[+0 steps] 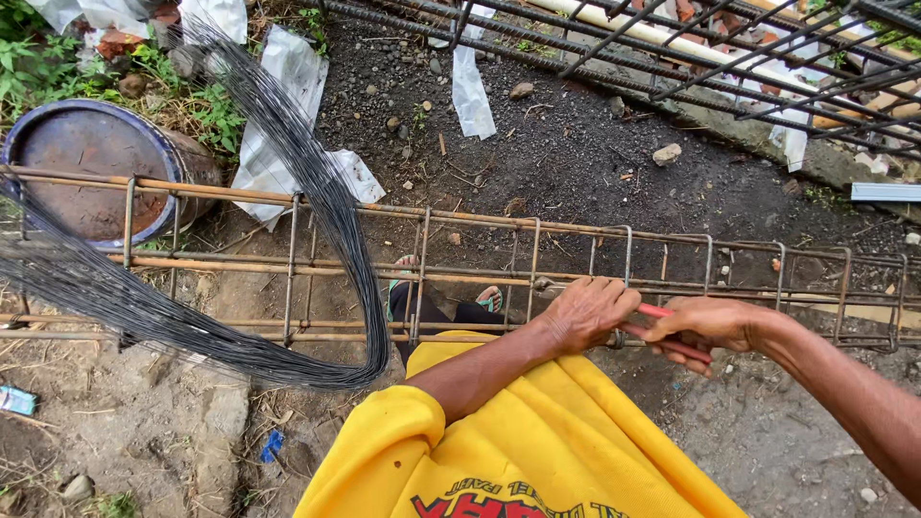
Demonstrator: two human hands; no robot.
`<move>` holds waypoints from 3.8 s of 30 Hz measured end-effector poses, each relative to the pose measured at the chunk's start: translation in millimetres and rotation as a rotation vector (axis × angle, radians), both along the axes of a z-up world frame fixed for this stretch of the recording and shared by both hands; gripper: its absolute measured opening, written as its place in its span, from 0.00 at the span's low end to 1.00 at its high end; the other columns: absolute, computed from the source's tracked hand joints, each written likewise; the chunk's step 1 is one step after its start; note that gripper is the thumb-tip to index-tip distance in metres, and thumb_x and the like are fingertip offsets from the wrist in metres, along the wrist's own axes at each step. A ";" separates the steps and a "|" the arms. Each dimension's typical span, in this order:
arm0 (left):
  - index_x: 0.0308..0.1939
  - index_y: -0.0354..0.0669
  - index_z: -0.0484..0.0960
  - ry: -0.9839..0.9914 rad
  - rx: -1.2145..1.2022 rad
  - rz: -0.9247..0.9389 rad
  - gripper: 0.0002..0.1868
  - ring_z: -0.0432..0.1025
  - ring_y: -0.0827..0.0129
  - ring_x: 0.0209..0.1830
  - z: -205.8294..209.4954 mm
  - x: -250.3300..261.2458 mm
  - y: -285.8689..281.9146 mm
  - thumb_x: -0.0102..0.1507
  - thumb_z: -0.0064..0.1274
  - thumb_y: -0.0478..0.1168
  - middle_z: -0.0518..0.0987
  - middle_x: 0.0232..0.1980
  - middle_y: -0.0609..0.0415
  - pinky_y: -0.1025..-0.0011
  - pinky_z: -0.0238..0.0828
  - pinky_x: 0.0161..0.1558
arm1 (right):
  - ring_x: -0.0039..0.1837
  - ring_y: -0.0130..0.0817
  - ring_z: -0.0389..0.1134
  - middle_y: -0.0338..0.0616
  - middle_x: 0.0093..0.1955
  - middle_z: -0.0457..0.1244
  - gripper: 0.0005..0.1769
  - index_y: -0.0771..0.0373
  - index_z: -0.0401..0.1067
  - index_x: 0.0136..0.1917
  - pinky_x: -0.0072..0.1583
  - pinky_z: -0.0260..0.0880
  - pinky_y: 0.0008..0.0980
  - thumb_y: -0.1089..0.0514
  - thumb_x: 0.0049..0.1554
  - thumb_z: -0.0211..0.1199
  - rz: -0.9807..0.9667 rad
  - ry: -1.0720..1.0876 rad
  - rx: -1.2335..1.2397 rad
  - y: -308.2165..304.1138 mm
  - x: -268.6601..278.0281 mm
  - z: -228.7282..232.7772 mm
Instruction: The person uses pliers to twist and secure wire ties around the intersections of a rebar grid. They repeatedly wrap the wire and twist it to fasten the metal rods together.
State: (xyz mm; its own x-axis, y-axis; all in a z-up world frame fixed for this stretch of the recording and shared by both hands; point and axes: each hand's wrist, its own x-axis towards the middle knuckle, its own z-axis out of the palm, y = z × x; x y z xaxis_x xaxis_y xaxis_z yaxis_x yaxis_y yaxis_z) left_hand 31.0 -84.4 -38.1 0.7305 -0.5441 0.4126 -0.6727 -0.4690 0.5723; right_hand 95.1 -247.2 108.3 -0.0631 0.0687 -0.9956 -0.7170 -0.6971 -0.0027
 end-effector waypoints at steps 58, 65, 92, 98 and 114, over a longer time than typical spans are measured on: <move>0.34 0.51 0.67 0.279 -0.118 0.416 0.19 0.77 0.55 0.29 -28.8 19.1 -55.2 0.54 0.43 0.60 0.73 0.27 0.52 0.59 0.71 0.33 | 0.47 0.40 0.69 0.40 0.39 0.62 0.21 0.58 0.68 0.50 0.53 0.65 0.39 0.42 0.51 0.58 1.845 -1.537 -0.335 -32.4 -7.9 -43.3; 0.43 0.50 0.71 0.247 -0.126 0.365 0.16 0.79 0.52 0.37 12.8 14.7 -27.9 0.55 0.52 0.49 0.79 0.35 0.49 0.56 0.74 0.38 | 0.36 0.34 0.71 0.43 0.33 0.67 0.16 0.59 0.68 0.46 0.42 0.72 0.31 0.45 0.57 0.54 1.437 -0.751 -0.204 15.3 31.6 0.1; 0.44 0.44 0.76 0.436 0.190 0.233 0.29 0.77 0.54 0.30 4.5 22.5 -51.2 0.67 0.33 0.64 0.82 0.36 0.47 0.56 0.70 0.29 | 0.38 0.50 0.72 0.44 0.35 0.69 0.15 0.55 0.64 0.44 0.41 0.71 0.46 0.44 0.54 0.49 1.564 -1.076 -0.300 -23.0 -1.8 -43.2; 0.39 0.53 0.73 0.388 0.191 0.115 0.17 0.72 0.64 0.29 31.9 9.6 -54.5 0.65 0.45 0.60 0.81 0.33 0.56 0.64 0.64 0.33 | 0.27 0.31 0.60 0.47 0.27 0.64 0.17 0.66 0.68 0.29 0.30 0.59 0.27 0.56 0.55 0.51 0.925 -0.264 -0.210 1.4 15.4 18.5; 0.54 0.46 0.80 0.034 -0.160 0.915 0.21 0.72 0.53 0.56 32.0 -113.5 146.4 0.56 0.61 0.37 0.75 0.50 0.50 0.55 0.66 0.63 | 0.29 0.39 0.65 0.52 0.26 0.62 0.10 0.68 0.73 0.40 0.35 0.65 0.34 0.60 0.61 0.64 -0.081 -1.244 0.215 15.1 -93.4 -85.8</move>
State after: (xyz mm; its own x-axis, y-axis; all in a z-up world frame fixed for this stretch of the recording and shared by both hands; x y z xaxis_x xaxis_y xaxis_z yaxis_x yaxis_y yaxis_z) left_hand -82.5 62.0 -6.1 0.8603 0.3115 0.4035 -0.0612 -0.7228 0.6884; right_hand 1.6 -232.1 22.5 0.9172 0.1961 -0.3467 -0.1885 -0.5530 -0.8116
